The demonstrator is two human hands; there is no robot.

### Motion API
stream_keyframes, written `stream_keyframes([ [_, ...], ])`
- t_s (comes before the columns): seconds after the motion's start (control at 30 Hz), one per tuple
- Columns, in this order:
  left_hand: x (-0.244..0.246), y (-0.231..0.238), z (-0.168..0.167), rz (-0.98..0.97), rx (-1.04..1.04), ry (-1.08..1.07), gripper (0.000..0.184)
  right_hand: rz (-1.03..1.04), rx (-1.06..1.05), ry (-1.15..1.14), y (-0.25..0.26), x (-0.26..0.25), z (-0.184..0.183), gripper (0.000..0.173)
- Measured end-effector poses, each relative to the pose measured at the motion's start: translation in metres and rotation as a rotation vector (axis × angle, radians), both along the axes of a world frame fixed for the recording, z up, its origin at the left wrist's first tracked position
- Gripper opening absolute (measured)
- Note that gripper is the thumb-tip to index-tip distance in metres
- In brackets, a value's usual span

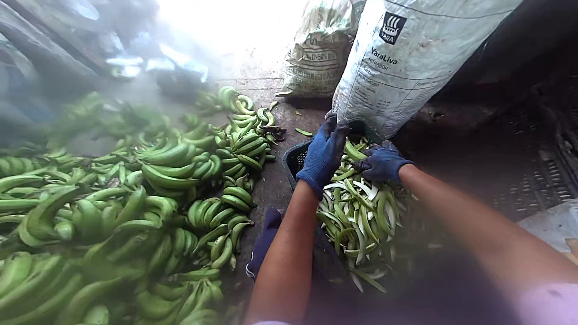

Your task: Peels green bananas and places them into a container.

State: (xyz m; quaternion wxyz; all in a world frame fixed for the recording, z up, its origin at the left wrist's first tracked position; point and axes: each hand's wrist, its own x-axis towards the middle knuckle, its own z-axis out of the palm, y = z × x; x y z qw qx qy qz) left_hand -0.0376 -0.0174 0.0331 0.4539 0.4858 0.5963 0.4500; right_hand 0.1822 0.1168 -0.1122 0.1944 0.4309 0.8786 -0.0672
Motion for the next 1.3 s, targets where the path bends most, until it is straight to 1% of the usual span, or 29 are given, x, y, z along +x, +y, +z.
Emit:
stream_keyframes([
  [0.07,-0.001,0.004,-0.007,-0.011,-0.113,0.122,0.056,0.036,0.074,0.109,-0.022,0.003,0.025,0.034],
  [0.13,0.004,0.007,-0.014,-0.081,-0.278,0.224,0.066,0.086,0.171,0.221,-0.057,0.003,0.055,0.035],
  [0.2,0.015,0.006,-0.03,-0.15,-0.369,0.277,0.075,0.157,0.271,0.26,-0.086,0.004,0.075,0.036],
  [0.3,0.031,-0.016,-0.049,-0.138,-0.372,0.247,0.083,0.231,0.359,0.272,-0.108,0.014,0.08,0.026],
  [0.33,0.036,-0.019,-0.052,-0.131,-0.375,0.252,0.083,0.225,0.354,0.254,-0.112,0.018,0.08,0.026],
  [0.4,0.045,-0.016,-0.055,-0.133,-0.4,0.35,0.078,0.215,0.346,0.258,-0.121,0.024,0.08,0.029],
  [0.43,0.049,-0.011,-0.057,-0.154,-0.431,0.386,0.074,0.208,0.343,0.258,-0.127,0.025,0.082,0.033],
  [0.47,0.052,-0.004,-0.059,-0.194,-0.472,0.375,0.071,0.184,0.333,0.261,-0.133,0.024,0.083,0.033],
  [0.5,0.054,0.0,-0.065,-0.228,-0.474,0.309,0.068,0.152,0.313,0.265,-0.138,0.023,0.084,0.032],
  [0.53,0.057,0.0,-0.075,-0.236,-0.434,0.205,0.062,0.121,0.304,0.266,-0.142,0.023,0.085,0.033],
  [0.57,0.059,-0.002,-0.083,-0.212,-0.366,0.081,0.052,0.092,0.287,0.265,-0.145,0.024,0.085,0.034],
  [0.6,0.062,-0.003,-0.081,-0.164,-0.298,-0.062,0.045,0.075,0.275,0.274,-0.147,0.026,0.085,0.036],
  [0.63,0.065,-0.002,-0.071,-0.111,-0.231,-0.203,0.042,0.082,0.288,0.304,-0.147,0.03,0.085,0.039],
  [0.67,0.066,0.0,-0.062,-0.054,-0.146,-0.289,0.044,0.104,0.313,0.365,-0.147,0.034,0.084,0.04],
  [0.7,0.066,0.001,-0.055,0.004,-0.063,-0.316,0.045,0.106,0.312,0.451,-0.147,0.04,0.084,0.039],
  [0.73,0.064,0.002,-0.049,0.059,0.008,-0.325,0.046,0.066,0.26,0.535,-0.148,0.045,0.086,0.037],
  [0.77,0.06,0.004,-0.045,0.098,0.066,-0.341,0.047,0.001,0.157,0.571,-0.148,0.049,0.092,0.039],
  [0.83,0.054,0.008,-0.042,0.141,0.143,-0.354,0.048,-0.22,-0.149,0.666,-0.141,0.056,0.097,0.039],
  [0.87,0.051,0.009,-0.043,0.157,0.163,-0.312,0.049,-0.338,-0.261,0.757,-0.136,0.059,0.093,0.035],
  [0.9,0.049,0.007,-0.043,0.177,0.167,-0.229,0.049,-0.44,-0.321,0.86,-0.132,0.061,0.087,0.031],
  [0.97,0.048,0.0,-0.044,0.197,0.15,-0.049,0.051,-0.542,-0.332,1.032,-0.129,0.059,0.088,0.033],
  [1.03,0.048,-0.016,-0.041,0.178,0.118,0.125,0.055,-0.512,-0.314,1.283,-0.136,0.048,0.105,0.036],
  [1.07,0.048,-0.022,-0.041,0.16,0.116,0.184,0.056,-0.481,-0.332,1.431,-0.14,0.042,0.112,0.035],
  [1.1,0.049,-0.026,-0.04,0.144,0.126,0.216,0.056,-0.476,-0.38,1.505,-0.142,0.038,0.117,0.032],
  [1.13,0.049,-0.03,-0.039,0.129,0.15,0.219,0.055,-0.505,-0.445,1.465,-0.142,0.035,0.117,0.029],
  [1.17,0.049,-0.033,-0.038,0.112,0.183,0.188,0.055,-0.55,-0.539,1.292,-0.138,0.037,0.106,0.027],
  [1.23,0.045,-0.037,-0.034,0.068,0.225,0.016,0.054,-0.638,-0.723,0.802,-0.129,0.038,0.069,0.033],
  [1.27,0.039,-0.034,-0.03,0.043,0.221,-0.097,0.054,-0.656,-0.777,0.673,-0.126,0.033,0.061,0.035],
  [1.3,0.034,-0.03,-0.026,0.027,0.213,-0.193,0.056,-0.658,-0.804,0.69,-0.126,0.03,0.063,0.037],
])
